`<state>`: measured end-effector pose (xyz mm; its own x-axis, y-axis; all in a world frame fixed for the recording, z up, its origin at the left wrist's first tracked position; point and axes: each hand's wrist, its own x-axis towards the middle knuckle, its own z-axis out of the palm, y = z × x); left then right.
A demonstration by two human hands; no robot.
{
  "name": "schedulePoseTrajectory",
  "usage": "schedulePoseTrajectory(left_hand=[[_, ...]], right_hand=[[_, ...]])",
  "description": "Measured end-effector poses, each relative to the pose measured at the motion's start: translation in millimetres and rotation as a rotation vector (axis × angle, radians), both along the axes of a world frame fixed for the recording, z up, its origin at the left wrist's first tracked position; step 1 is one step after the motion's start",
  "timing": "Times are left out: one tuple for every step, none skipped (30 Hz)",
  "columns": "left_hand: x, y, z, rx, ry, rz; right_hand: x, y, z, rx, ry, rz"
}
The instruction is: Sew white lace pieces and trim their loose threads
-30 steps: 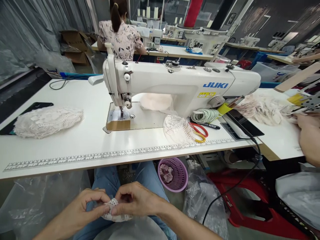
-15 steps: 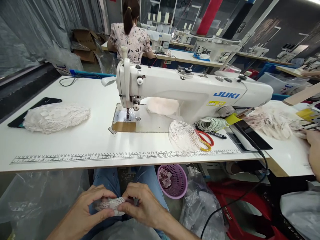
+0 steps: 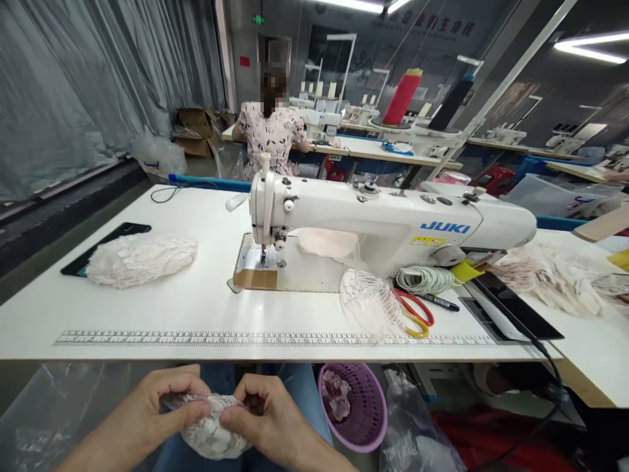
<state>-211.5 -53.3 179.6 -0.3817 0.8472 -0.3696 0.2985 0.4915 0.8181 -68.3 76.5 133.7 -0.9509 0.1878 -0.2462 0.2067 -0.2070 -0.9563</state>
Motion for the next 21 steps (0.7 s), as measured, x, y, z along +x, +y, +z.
schedulePoseTrajectory(left_hand=[[-12, 6, 13.0, 0.005, 0.030, -0.010], [-26, 15, 25.9, 0.012, 0.069, -0.033], [-41, 26, 37.5, 0.016, 0.117, -0.064], [-57, 39, 46.7, 0.024, 0.170, -0.107], [-73, 55, 52.7, 0.019, 0.218, -0.161], [-88, 73, 55.0, -0.011, 0.237, -0.213], [-102, 92, 53.8, -0.023, 0.258, -0.239], [-114, 111, 49.3, -0.024, 0.275, -0.269], [-123, 129, 42.4, -0.027, 0.283, -0.294], [-130, 145, 34.0, -0.025, 0.291, -0.310], [-135, 158, 25.3, -0.023, 0.293, -0.327], [-137, 169, 17.1, -0.021, 0.292, -0.341], [-138, 176, 10.3, -0.022, 0.289, -0.352], [-139, 181, 5.3, -0.025, 0.285, -0.362], [-138, 184, 2.1, -0.030, 0.281, -0.371], [-138, 186, 0.4, -0.036, 0.279, -0.378], [-138, 187, -0.1, -0.044, 0.277, -0.386], [-138, 189, -0.1, -0.053, 0.276, -0.395], [-138, 191, 0.1, -0.059, 0.276, -0.407], [-138, 193, 0.2, -0.062, 0.278, -0.419], [-139, 196, -0.1, -0.061, 0.285, -0.429]], right_hand=[[-10, 2, 6.5, 0.016, 0.032, 0.003], [-21, 6, 13.3, 0.064, 0.065, 0.001], [-34, 11, 19.7, 0.150, 0.095, -0.006], [-46, 19, 25.1, 0.283, 0.115, -0.016], [-59, 28, 29.0, 0.443, 0.122, -0.027], [-70, 39, 31.1, 0.604, 0.114, -0.043], [-79, 52, 31.2, 0.746, 0.094, -0.061], [-86, 66, 29.5, 0.857, 0.069, -0.080], [-90, 80, 26.6, 0.927, 0.044, -0.102], [-92, 94, 23.1, 0.976, 0.029, -0.130], [-91, 106, 19.8, 1.023, 0.031, -0.159], [-88, 117, 17.3, 1.093, 0.053, -0.179], [-86, 126, 16.0, 1.176, 0.103, -0.186], [-84, 133, 15.7, 1.264, 0.181, -0.168], [-83, 139, 16.2, 1.350, 0.277, -0.128], [-84, 143, 16.9, 1.422, 0.372, -0.074], [-86, 146, 17.4, 1.474, 0.445, -0.016], [-89, 148, 17.1, 1.519, 0.493, 0.034], [-92, 150, 15.9, 1.560, 0.517, 0.067], [-95, 150, 13.8, 1.594, 0.522, 0.083], [-97, 151, 11.2, 1.618, 0.515, 0.085]])
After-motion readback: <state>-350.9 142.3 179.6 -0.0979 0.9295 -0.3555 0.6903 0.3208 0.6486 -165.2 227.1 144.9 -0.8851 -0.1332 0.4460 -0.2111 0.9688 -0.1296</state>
